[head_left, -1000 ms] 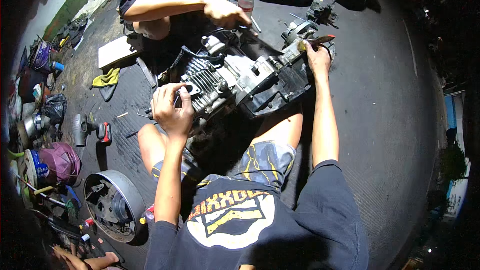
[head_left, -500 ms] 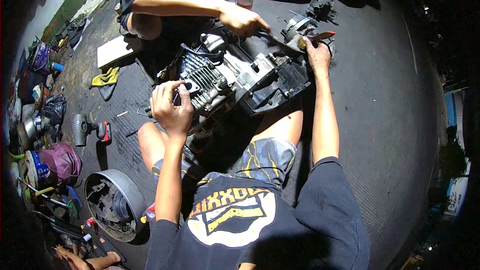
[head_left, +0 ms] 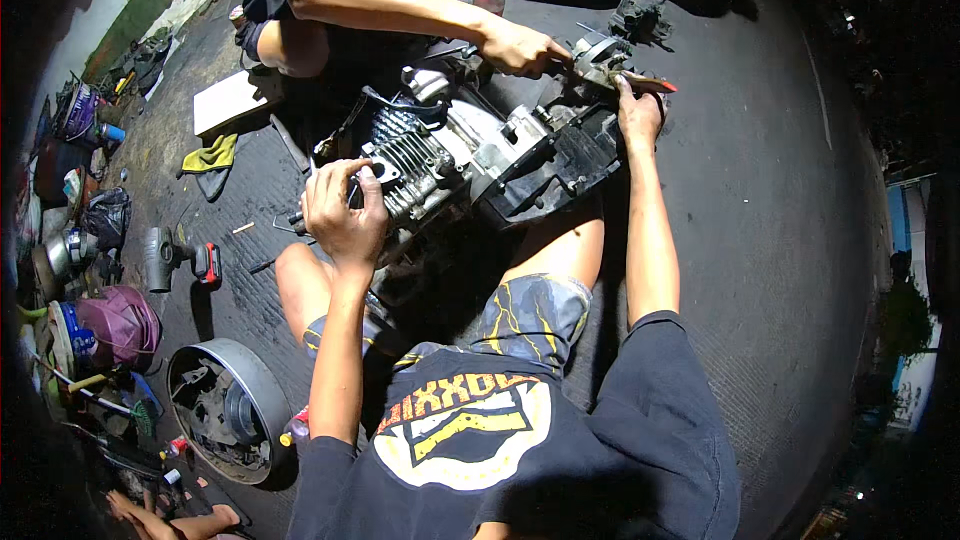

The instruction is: Cleaning and assembling motorcycle engine components.

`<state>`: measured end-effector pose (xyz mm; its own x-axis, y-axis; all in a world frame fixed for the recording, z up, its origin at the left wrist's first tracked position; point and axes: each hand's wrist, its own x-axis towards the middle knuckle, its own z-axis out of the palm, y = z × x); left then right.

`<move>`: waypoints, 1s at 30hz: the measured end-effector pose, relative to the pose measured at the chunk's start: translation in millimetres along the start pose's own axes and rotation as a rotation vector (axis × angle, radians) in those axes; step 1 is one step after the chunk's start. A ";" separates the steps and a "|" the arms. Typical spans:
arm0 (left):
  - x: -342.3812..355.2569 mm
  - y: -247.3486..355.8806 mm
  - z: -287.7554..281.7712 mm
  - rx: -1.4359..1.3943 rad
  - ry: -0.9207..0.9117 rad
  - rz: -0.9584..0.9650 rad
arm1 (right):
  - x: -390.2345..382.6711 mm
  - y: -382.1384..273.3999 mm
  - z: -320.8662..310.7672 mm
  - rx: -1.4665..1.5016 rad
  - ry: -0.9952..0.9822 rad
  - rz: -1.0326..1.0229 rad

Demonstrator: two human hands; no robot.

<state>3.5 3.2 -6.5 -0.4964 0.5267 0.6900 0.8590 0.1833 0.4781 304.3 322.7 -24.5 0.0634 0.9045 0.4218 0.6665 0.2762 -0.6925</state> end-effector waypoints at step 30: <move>0.9 2.3 0.4 -0.010 0.000 -0.027 | 5.6 20.9 15.5 0.010 0.249 -0.104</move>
<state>5.0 4.4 -5.0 -0.5197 0.5215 0.6768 0.8438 0.1892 0.5021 307.1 338.6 -45.6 0.1765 0.7636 0.6211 0.6718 0.3678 -0.6430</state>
